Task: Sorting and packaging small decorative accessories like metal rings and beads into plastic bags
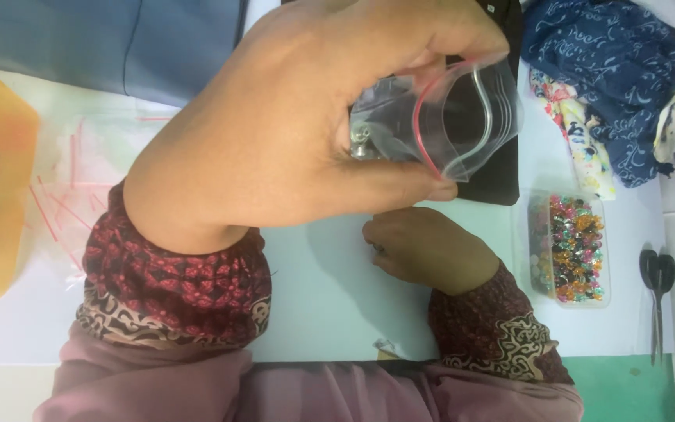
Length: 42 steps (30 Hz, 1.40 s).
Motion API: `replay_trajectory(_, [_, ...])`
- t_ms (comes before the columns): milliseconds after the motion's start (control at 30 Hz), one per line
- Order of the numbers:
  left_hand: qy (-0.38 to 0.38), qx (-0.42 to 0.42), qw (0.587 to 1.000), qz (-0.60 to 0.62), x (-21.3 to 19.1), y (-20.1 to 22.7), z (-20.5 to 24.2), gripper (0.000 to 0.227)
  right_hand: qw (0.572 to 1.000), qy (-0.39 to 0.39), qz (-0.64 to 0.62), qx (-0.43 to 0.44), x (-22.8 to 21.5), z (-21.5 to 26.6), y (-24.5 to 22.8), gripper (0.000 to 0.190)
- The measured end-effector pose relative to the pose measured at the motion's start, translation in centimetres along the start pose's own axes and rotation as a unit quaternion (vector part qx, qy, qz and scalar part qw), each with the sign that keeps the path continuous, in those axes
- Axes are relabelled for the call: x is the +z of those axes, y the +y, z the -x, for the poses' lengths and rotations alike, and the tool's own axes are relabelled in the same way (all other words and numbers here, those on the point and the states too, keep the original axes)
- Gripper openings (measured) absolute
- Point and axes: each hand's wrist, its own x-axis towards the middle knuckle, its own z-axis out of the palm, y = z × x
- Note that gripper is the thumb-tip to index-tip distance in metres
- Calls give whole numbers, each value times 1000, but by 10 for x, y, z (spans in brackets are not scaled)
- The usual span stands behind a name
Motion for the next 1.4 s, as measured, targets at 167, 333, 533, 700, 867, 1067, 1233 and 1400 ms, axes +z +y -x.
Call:
replay_trajectory(167, [15, 21, 1000, 14, 1, 2, -3, 47, 999, -1, -20, -33, 8, -12, 13, 20])
replay_trajectory(333, [10, 14, 1000, 7, 8, 0, -3, 56, 999, -25, -27, -6, 5, -8, 6, 21])
replay_trajectory(533, [10, 34, 999, 5, 22, -5, -7, 57, 990, -73, -83, 88, -29, 15, -9, 19])
replay_trajectory(700, [-25, -25, 999, -3, 37, -11, -14, 57, 889, 428, -34, -157, -79, 104, -31, 5])
replay_trajectory(867, [-107, -36, 994, 2, 54, -6, -19, 55, 755, 625, 71, -183, -73, 114, -20, 15])
replay_trajectory(1067, [-162, -51, 985, 21, 61, -2, -23, 47, 776, 617, 85, -99, -76, 103, -28, 7])
replay_trajectory(1233, [-103, -11, 995, 3, 42, -8, -14, 58, 775, 622, 56, -96, -55, 110, -20, 12])
replay_trajectory(1400, [-60, -33, 982, 176, -1, 24, 0, 63, 941, 326, -50, -79, -19, 75, -7, 33])
